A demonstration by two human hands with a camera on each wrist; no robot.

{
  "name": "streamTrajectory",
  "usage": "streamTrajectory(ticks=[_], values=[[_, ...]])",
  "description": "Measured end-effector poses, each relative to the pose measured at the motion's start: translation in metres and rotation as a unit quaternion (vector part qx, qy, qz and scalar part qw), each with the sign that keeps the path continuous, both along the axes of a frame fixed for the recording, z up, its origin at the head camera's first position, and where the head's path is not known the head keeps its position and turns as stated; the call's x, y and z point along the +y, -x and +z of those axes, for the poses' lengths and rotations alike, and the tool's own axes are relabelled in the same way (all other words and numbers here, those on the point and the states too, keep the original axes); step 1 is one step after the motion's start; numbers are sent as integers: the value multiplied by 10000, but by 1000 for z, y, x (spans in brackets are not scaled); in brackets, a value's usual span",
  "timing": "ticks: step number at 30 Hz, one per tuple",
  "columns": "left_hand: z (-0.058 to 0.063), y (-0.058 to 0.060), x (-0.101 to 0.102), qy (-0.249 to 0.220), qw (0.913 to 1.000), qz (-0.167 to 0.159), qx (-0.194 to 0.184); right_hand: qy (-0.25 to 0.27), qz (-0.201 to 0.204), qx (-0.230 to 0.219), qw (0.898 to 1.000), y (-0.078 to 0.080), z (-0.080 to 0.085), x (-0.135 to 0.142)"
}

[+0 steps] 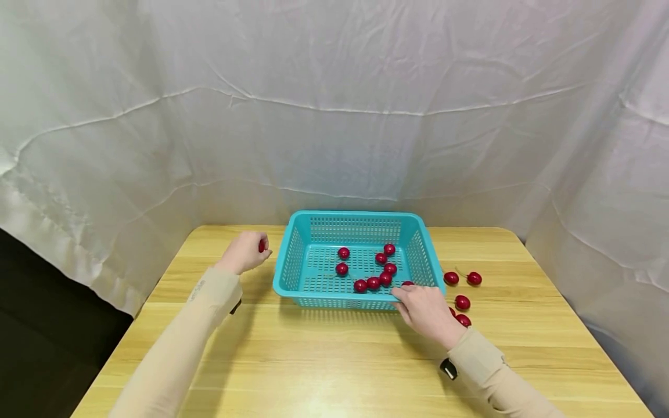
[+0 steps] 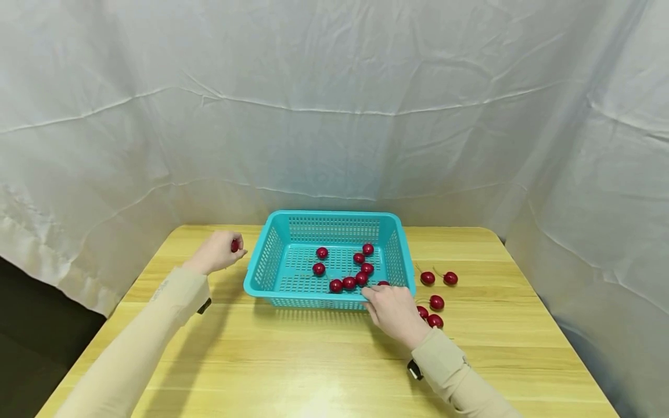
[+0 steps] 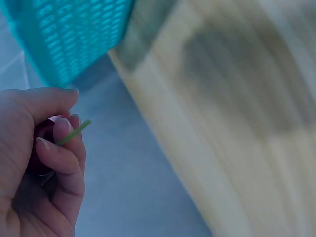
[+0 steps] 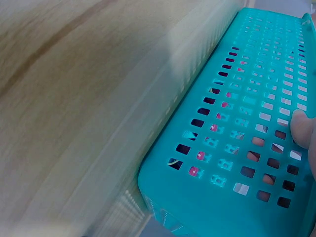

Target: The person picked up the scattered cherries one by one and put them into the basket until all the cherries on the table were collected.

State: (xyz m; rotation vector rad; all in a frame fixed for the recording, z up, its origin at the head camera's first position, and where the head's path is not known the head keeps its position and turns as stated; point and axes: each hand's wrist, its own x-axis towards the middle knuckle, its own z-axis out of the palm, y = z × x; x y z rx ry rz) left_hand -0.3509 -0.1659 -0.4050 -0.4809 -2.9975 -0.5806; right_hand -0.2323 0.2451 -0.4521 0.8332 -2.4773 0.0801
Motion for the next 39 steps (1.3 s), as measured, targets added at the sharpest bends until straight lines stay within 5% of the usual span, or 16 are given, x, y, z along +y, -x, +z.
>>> streamTrajectory(ticks=[18,39], values=[[42,2,37,-86,9991,-159,386,-18,-30,-15,10000,1,0,1],[59,-2,83,50,9964,-757,371,-47,-28,-80,10000,1,-1,0]])
